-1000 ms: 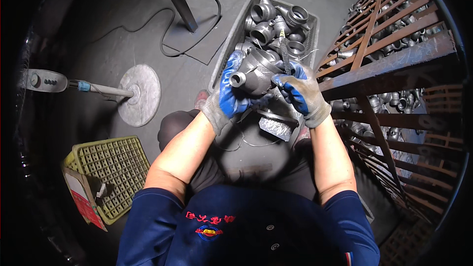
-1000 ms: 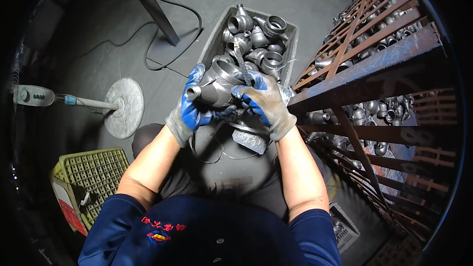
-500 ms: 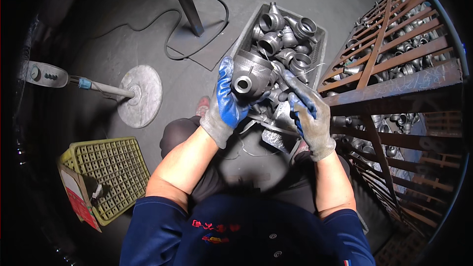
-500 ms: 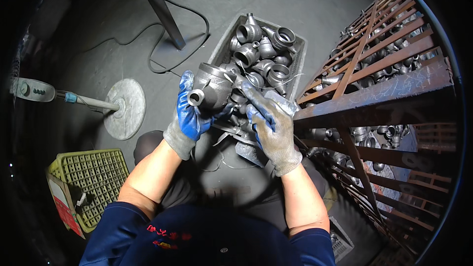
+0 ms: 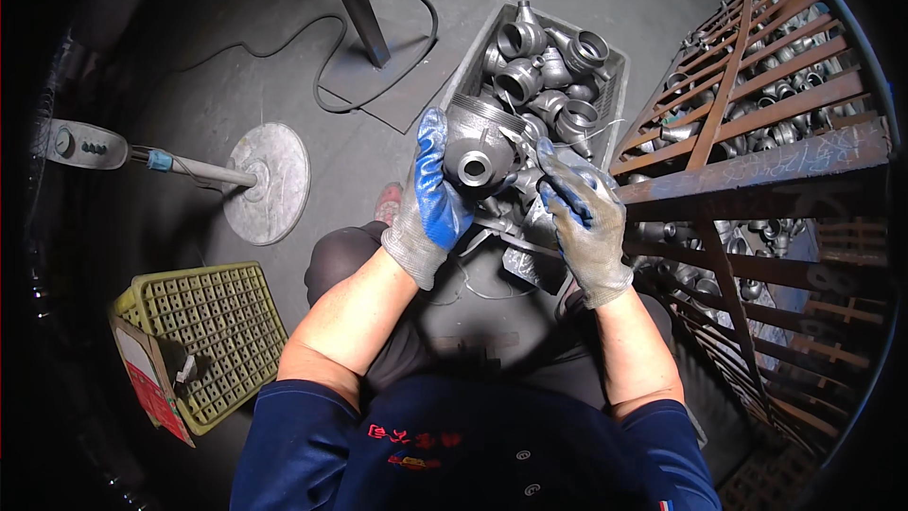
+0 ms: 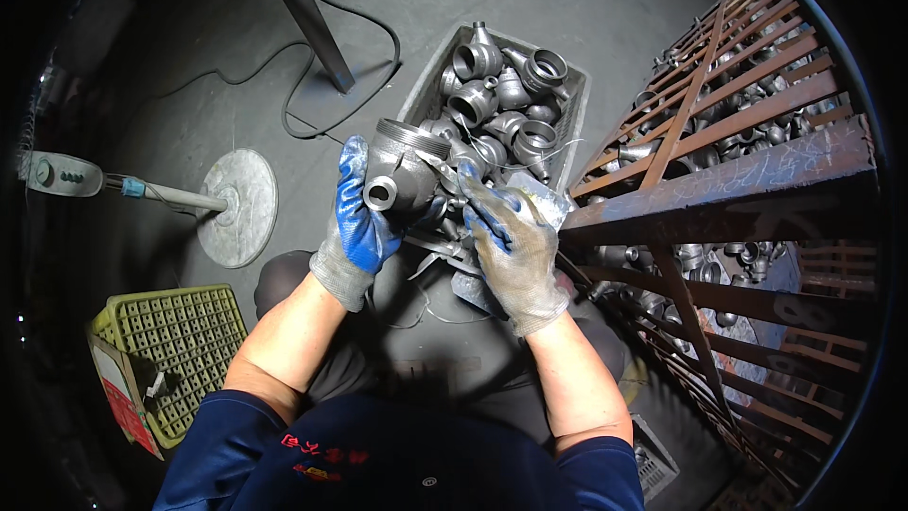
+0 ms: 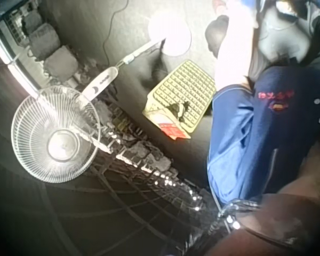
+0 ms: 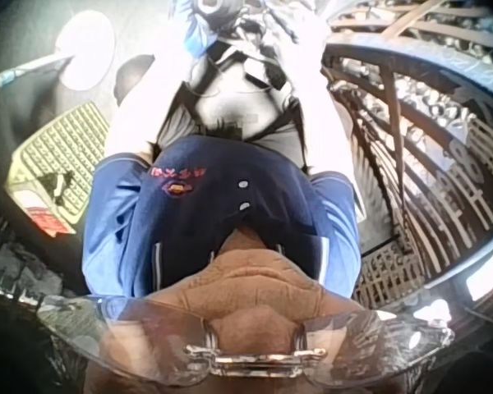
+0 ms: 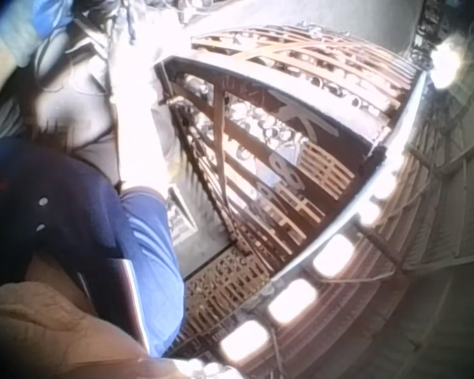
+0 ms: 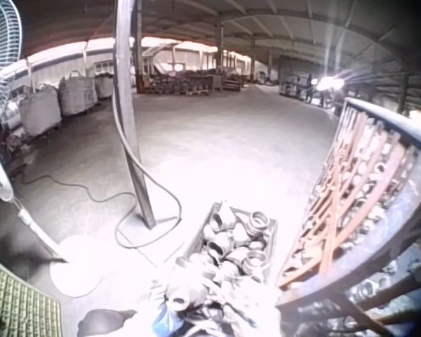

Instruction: The person mixes putty on a metal plate using a scraper. The person then retrieves metal castings from a basket, applies putty to their surfaces using the scraper while turning them by hand, and places the castings into a storage rack.

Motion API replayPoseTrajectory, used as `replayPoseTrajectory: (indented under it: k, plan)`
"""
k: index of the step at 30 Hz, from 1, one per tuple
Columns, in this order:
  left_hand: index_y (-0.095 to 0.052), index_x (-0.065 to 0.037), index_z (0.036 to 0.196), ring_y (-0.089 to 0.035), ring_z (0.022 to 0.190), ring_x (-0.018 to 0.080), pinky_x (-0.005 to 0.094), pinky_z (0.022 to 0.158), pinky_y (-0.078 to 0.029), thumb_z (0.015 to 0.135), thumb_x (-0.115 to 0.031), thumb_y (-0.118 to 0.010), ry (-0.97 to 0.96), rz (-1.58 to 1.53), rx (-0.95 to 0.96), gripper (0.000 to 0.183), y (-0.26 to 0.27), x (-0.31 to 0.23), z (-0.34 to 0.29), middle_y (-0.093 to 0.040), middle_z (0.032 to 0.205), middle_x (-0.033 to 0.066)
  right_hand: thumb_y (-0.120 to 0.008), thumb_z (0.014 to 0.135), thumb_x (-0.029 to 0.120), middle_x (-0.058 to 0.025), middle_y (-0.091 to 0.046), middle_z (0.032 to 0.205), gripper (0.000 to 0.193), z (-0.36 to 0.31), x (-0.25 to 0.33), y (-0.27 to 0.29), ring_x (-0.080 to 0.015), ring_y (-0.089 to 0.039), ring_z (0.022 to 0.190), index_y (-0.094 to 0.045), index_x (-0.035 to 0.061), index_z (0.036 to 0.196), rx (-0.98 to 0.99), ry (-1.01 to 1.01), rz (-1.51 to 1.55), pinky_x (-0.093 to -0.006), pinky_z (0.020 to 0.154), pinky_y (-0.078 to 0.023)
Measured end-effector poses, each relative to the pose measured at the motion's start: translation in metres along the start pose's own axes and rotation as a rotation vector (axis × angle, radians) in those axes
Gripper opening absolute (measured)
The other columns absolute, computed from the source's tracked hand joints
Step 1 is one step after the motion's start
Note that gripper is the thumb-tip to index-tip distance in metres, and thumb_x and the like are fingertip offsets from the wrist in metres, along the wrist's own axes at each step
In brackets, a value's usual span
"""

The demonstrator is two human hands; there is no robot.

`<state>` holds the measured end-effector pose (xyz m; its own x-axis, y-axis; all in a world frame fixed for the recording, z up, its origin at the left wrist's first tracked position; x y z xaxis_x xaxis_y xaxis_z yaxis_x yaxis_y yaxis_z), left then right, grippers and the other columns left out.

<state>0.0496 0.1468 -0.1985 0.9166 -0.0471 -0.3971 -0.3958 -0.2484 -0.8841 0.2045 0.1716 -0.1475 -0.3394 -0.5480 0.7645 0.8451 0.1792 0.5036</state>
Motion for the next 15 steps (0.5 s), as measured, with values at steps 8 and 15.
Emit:
replayPoseTrajectory:
  k: [8, 15]
  plan:
    - [-0.040, -0.007, 0.131, -0.055, 0.110, 0.0232, 0.0392, 0.096, -0.045, 0.094, -0.052, -0.033, 0.026, -0.027, 0.051, 0.058, -0.0072, 0.0015, -0.0033, -0.052, 0.123, 0.0119, -0.065, 0.072, 0.001, -0.0102, -0.062, 0.086, 0.034, -0.0010, 0.0060, -0.0041, -0.0294, -0.059, 0.079, -0.065, 0.0109, 0.105, -0.004, 0.145, -0.235, -0.0387, 0.070, -0.047]
    - [-0.041, -0.007, 0.130, -0.055, 0.109, 0.0232, 0.0387, 0.094, -0.046, 0.094, -0.051, -0.034, 0.012, -0.021, -0.005, 0.058, 0.0019, -0.0009, -0.0002, -0.053, 0.122, 0.0122, -0.064, 0.075, 0.003, -0.0124, -0.063, 0.089, 0.030, 0.0000, 0.0038, -0.0023, -0.0285, -0.060, 0.081, -0.065, 0.0076, 0.105, 0.026, 0.037, -0.139, -0.0361, 0.072, -0.047]
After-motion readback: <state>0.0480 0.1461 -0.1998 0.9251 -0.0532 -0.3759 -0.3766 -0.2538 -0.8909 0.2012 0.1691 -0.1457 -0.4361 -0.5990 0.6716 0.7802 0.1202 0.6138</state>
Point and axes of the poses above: each hand's wrist, its own z-axis towards the middle knuckle, its own y-axis out of the back of the hand, x = y × z, the point moved 6 cm from there along z, towards the middle knuckle
